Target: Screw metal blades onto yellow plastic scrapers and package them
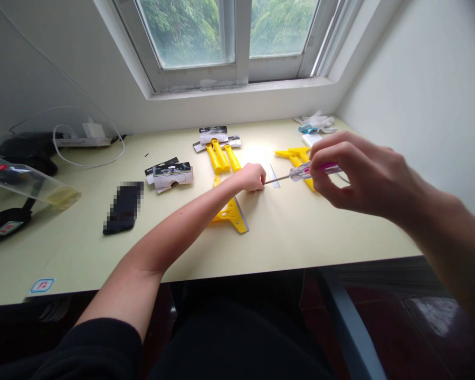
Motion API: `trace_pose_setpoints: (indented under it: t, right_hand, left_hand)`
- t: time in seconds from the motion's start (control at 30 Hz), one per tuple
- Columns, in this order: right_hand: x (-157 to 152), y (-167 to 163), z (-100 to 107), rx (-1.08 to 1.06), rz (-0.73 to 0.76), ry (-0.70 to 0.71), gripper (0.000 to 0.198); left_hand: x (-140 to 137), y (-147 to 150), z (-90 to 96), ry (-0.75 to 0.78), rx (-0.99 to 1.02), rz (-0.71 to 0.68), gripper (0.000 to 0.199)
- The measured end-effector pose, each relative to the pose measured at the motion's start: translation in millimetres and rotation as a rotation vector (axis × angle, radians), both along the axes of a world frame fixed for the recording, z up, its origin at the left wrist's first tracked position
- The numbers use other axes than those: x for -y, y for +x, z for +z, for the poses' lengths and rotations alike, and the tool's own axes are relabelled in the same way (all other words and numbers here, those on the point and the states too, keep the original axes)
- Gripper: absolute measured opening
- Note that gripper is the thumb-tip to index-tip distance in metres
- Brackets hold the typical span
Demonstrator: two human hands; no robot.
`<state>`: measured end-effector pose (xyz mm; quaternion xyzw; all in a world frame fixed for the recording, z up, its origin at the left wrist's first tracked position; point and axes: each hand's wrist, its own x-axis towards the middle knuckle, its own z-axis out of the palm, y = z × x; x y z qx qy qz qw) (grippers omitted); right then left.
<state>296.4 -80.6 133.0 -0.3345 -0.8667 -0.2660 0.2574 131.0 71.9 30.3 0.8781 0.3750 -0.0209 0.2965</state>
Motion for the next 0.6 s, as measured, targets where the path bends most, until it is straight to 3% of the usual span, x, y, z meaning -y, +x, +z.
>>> trace_pose_setpoints:
  t: [0.23,0.6]
  right_hand:
    - [12,13,1,-0.069,-0.063,0.066,0.028]
    - [21,34,-19,-0.243,-0.132,0.107,0.032]
  left_hand:
    - [-5,3,3.0,-0.026,-0.018,0.021,0.019]
    - [-5,3,9.3,0.013,-0.04,0.0,0.022]
